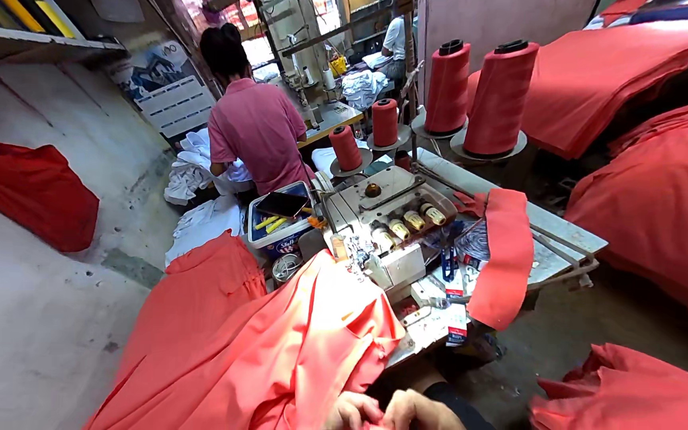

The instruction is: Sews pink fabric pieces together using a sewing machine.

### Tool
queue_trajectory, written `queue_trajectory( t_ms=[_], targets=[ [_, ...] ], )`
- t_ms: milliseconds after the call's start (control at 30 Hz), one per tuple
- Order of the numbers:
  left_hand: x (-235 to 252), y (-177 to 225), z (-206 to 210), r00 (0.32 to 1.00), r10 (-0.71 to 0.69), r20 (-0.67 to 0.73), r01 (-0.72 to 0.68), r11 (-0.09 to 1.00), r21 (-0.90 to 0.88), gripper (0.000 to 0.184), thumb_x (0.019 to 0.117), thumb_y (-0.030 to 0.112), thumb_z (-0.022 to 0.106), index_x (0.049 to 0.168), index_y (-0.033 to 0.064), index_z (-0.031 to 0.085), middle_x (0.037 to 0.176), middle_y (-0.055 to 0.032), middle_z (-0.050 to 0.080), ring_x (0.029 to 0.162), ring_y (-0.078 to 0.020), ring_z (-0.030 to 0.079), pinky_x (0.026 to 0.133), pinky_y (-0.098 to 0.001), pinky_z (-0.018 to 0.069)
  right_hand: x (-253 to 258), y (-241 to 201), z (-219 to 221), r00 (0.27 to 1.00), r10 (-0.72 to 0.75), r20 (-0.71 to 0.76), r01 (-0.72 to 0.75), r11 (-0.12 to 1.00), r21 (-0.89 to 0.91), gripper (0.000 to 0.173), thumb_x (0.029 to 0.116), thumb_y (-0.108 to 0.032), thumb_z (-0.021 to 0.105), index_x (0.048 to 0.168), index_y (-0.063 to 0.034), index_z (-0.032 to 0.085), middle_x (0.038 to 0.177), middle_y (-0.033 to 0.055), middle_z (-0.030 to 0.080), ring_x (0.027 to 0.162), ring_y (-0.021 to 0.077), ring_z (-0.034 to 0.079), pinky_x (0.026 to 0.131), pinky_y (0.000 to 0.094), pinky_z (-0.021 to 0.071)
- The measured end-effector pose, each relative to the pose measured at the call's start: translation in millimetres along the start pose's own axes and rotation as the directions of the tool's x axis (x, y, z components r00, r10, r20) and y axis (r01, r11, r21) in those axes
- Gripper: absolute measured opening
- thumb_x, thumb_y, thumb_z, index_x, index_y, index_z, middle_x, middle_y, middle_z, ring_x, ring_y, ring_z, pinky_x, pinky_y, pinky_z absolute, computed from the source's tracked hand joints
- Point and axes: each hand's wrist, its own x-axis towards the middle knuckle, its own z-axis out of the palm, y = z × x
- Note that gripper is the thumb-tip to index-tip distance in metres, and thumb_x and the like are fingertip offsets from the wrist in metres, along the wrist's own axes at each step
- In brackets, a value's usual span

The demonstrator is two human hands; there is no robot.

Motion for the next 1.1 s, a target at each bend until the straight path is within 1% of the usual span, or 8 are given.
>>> queue_trajectory(
  t_ms=[100,233,333,433,567,700,900,1100],
  targets=[
    [8,8,-25,0.989,-0.039,0.143,0.035,0.999,0.03,0.008,0.1026,0.025,0.06,0.109,0.0269,0.065,0.1,0.0207,0.069,0.095,0.0112,0.063,0.085,-0.0128,0.0527,7,-10,-6,0.963,0.269,-0.025,-0.265,0.959,0.098,0.011,0.0944,-0.002,0.064,0.104,-0.0002,0.059,0.082,-0.0078,0.065,0.074,-0.007,0.06,0.071,0.015,0.0518],
    [22,17,-35,0.975,-0.023,0.222,-0.084,0.883,0.461,0.014,0.0966,0.005,0.062,0.107,-0.0037,0.064,0.084,-0.0049,0.069,0.079,-0.0037,0.065,0.079,-0.0205,0.0532,14,-8,-24,0.847,0.45,0.283,-0.467,0.884,-0.009,0.019,0.1001,-0.009,0.058,0.098,0.0074,0.067,0.074,-0.0001,0.063,0.066,-0.0039,0.055,0.065,0.0159,0.0461],
    [20,3,-20,0.997,0.075,-0.009,-0.044,0.682,0.73,0.017,0.0941,0.001,0.058,0.099,-0.0043,0.073,0.094,-0.0139,0.074,0.09,-0.0177,0.071,0.087,-0.0335,0.0556,12,-4,-16,0.88,0.445,0.165,-0.451,0.893,0.0,0.016,0.0979,-0.005,0.059,0.093,0.0067,0.068,0.078,0.0006,0.065,0.07,-0.0048,0.057,0.069,0.0148,0.0481],
    [5,-3,1,0.957,0.02,-0.291,0.107,0.903,0.417,0.026,0.0967,-0.005,0.049,0.12,-0.0128,0.058,0.107,-0.0041,0.073,0.072,0.0065,0.061,0.065,-0.0123,0.0513,19,3,-9,0.899,0.435,-0.054,-0.428,0.898,0.106,0.011,0.0981,-0.004,0.058,0.095,-0.0013,0.068,0.082,-0.0057,0.068,0.074,-0.0049,0.064,0.072,0.0158,0.0548],
    [-14,-26,20,0.969,0.068,-0.237,-0.021,0.981,0.194,0.042,0.0946,-0.007,0.057,0.135,0.0031,0.059,0.141,0.0036,0.062,0.123,0.0019,0.059,0.102,-0.0234,0.0519,31,5,-9,0.847,0.519,-0.112,-0.481,0.84,0.249,0.012,0.0995,-0.004,0.057,0.097,-0.0088,0.068,0.079,-0.0078,0.07,0.07,-0.0011,0.067,0.068,0.0181,0.0576],
    [4,-32,-9,0.933,0.35,-0.084,-0.251,0.801,0.543,0.012,0.099,0.005,0.062,0.101,0.003,0.073,0.109,-0.0047,0.076,0.112,-0.003,0.067,0.101,-0.0197,0.0511,32,9,-13,0.869,0.492,-0.059,-0.482,0.866,0.13,0.01,0.0985,-0.006,0.058,0.093,-0.0091,0.067,0.078,-0.0093,0.067,0.07,-0.005,0.064,0.068,0.0143,0.0544],
    [31,-5,-33,0.929,0.16,0.333,-0.363,0.563,0.742,0.025,0.1016,0.019,0.056,0.09,0.0038,0.073,0.085,-0.0097,0.073,0.083,-0.0184,0.07,0.078,-0.0278,0.0559,38,10,-42,0.897,0.29,0.334,-0.202,0.94,-0.273,0.027,0.1027,-0.011,0.053,0.095,0.0061,0.072,0.074,0.0091,0.067,0.065,0.002,0.058,0.063,0.0174,0.0474],
    [32,-35,-26,0.935,0.015,0.355,-0.101,0.969,0.224,0.032,0.1067,0.021,0.05,0.091,-0.0039,0.063,0.121,-0.0146,0.067,0.127,-0.0134,0.056,0.113,-0.0311,0.039,50,-7,-52,0.769,0.328,0.548,-0.183,0.936,-0.302,0.034,0.0983,-0.025,0.065,0.093,0.0089,0.069,0.071,0.0158,0.064,0.062,0.0159,0.06,0.057,0.0326,0.0474]
  ],
)
